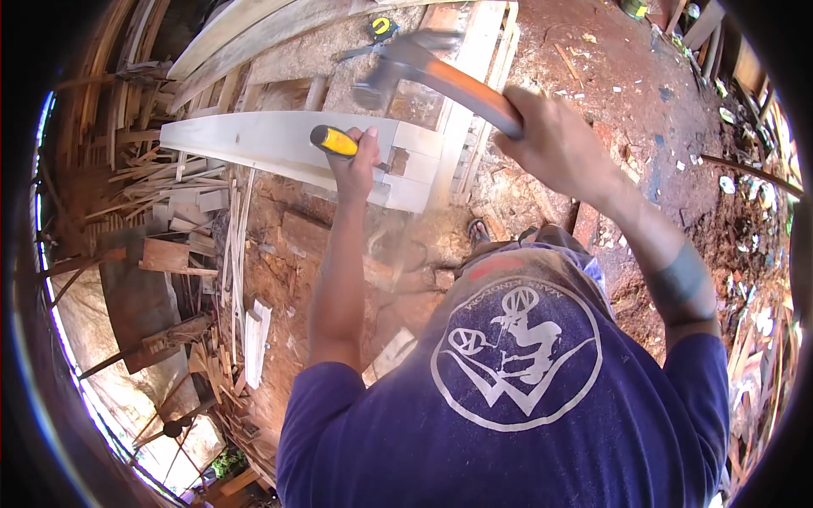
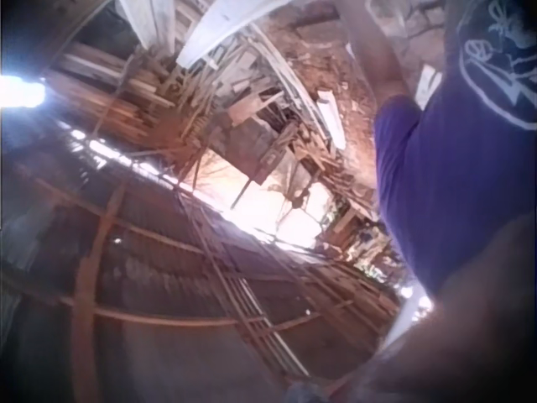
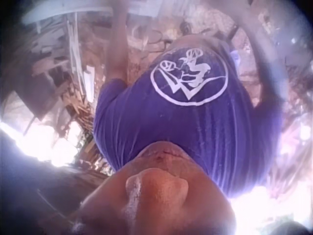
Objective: The person is using a chisel and a hammer to remove wood from a notch in a wooden beam.
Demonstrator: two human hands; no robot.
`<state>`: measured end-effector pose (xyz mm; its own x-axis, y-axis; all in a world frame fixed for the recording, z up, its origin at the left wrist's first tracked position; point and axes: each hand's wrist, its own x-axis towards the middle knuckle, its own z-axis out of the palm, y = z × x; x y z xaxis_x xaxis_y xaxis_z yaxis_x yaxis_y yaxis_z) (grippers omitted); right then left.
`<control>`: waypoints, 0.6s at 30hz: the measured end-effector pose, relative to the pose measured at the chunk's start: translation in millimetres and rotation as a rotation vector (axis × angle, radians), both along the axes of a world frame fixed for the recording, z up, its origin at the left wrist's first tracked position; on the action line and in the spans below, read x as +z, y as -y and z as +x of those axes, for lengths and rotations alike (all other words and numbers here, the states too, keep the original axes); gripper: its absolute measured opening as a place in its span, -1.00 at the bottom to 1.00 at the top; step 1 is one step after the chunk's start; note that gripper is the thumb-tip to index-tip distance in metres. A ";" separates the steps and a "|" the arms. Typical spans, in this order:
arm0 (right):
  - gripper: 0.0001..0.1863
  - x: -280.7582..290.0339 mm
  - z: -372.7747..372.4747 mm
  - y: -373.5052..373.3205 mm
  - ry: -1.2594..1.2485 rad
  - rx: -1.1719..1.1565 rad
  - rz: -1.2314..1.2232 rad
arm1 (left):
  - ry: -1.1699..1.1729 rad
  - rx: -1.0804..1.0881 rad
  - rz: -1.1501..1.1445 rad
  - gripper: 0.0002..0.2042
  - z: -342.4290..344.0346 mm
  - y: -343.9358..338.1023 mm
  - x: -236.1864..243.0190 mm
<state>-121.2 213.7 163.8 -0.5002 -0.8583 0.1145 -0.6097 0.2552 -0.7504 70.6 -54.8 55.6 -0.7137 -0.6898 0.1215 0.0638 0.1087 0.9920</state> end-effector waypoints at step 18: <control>-0.86 79.3 4.3 79.1 -0.687 0.017 -0.512 | 0.046 0.075 -0.074 -0.63 6.3 -6.1 -18.0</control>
